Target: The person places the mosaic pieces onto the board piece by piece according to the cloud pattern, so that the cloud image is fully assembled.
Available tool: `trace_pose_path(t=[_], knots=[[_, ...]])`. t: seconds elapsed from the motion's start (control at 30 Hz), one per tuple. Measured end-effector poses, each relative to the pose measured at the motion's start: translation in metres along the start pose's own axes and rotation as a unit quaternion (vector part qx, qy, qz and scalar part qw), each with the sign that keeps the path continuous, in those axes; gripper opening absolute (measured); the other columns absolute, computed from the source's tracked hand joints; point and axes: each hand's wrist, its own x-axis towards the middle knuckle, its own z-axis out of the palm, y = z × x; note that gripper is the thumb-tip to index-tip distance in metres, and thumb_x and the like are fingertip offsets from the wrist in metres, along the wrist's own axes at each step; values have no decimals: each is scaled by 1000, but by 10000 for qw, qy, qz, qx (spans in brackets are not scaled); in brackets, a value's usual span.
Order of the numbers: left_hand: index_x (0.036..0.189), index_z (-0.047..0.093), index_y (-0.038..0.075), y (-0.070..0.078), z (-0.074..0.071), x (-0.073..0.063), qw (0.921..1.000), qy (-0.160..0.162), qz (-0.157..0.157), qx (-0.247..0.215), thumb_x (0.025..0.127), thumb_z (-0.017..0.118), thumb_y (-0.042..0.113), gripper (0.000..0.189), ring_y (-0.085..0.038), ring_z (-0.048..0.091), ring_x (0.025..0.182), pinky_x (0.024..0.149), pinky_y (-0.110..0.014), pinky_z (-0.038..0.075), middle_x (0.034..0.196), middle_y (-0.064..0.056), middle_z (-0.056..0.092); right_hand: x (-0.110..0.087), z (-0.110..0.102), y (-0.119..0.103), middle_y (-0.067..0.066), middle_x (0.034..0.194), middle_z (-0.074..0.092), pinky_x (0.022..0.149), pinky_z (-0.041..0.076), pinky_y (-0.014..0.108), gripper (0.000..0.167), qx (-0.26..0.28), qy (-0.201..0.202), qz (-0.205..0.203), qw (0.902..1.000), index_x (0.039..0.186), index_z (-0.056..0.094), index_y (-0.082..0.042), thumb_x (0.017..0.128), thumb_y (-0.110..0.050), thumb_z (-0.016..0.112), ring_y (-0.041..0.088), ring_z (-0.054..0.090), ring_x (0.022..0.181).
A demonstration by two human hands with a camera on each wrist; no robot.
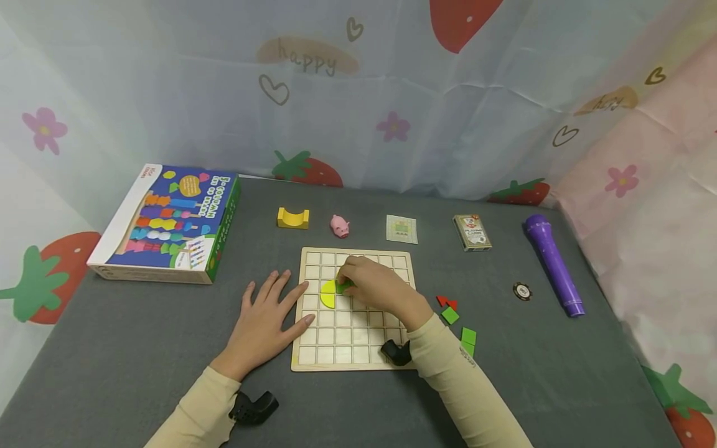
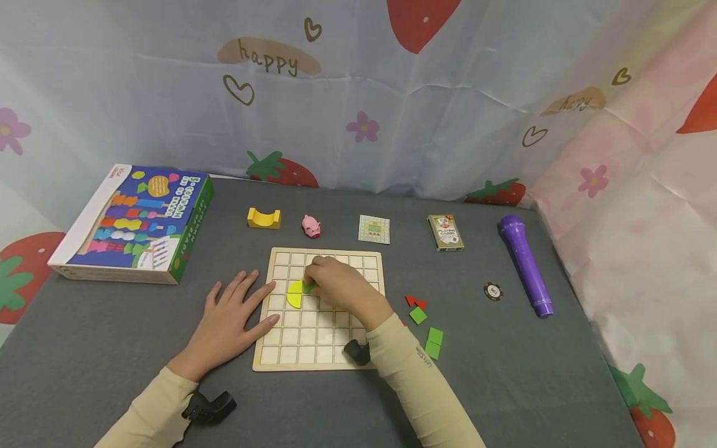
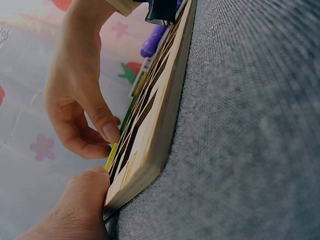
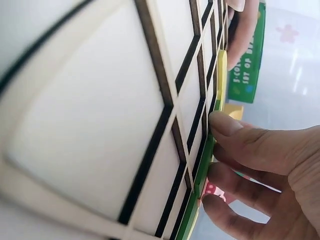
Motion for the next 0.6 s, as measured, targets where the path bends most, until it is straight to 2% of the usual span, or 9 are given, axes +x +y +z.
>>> trace_pose_path(t=[0.13,0.27,0.4,0.5,0.6], knots=[[147,41,25,0,0,0,9999,-98,-47,-7,90,50,61,68,-35,21,144,109,-67,10,153,-13,32,-3,-3,2,-1,102,60,85,50,28,17,33,94,-65,9999,105,68,-13,89,-18,69,13,58,95],[147,41,25,0,1,1,9999,-113,-32,-24,91,49,61,67,-35,21,144,109,-66,10,153,-13,32,-19,-17,15,1,102,61,82,51,30,17,286,509,-78,9983,106,67,-11,91,-16,67,14,60,93],[147,42,24,0,2,1,10000,-57,-24,-28,90,51,61,68,-34,21,144,109,-66,10,153,-13,32,-47,-36,34,5,106,61,82,52,35,20,416,847,230,9953,110,64,-7,91,-11,66,20,61,97],[146,42,24,0,1,0,10000,-63,-42,-25,90,51,61,68,-34,21,144,110,-65,9,154,-13,32,-75,-45,47,7,108,61,82,52,37,22,514,874,603,9930,113,62,-6,91,-9,65,22,61,98],[147,42,24,-1,0,0,9999,-83,-64,-37,90,51,61,69,-34,20,144,110,-65,9,154,-13,31,-102,-44,58,7,106,61,81,52,39,22,539,820,971,9904,113,62,-5,92,-9,64,23,61,96]])
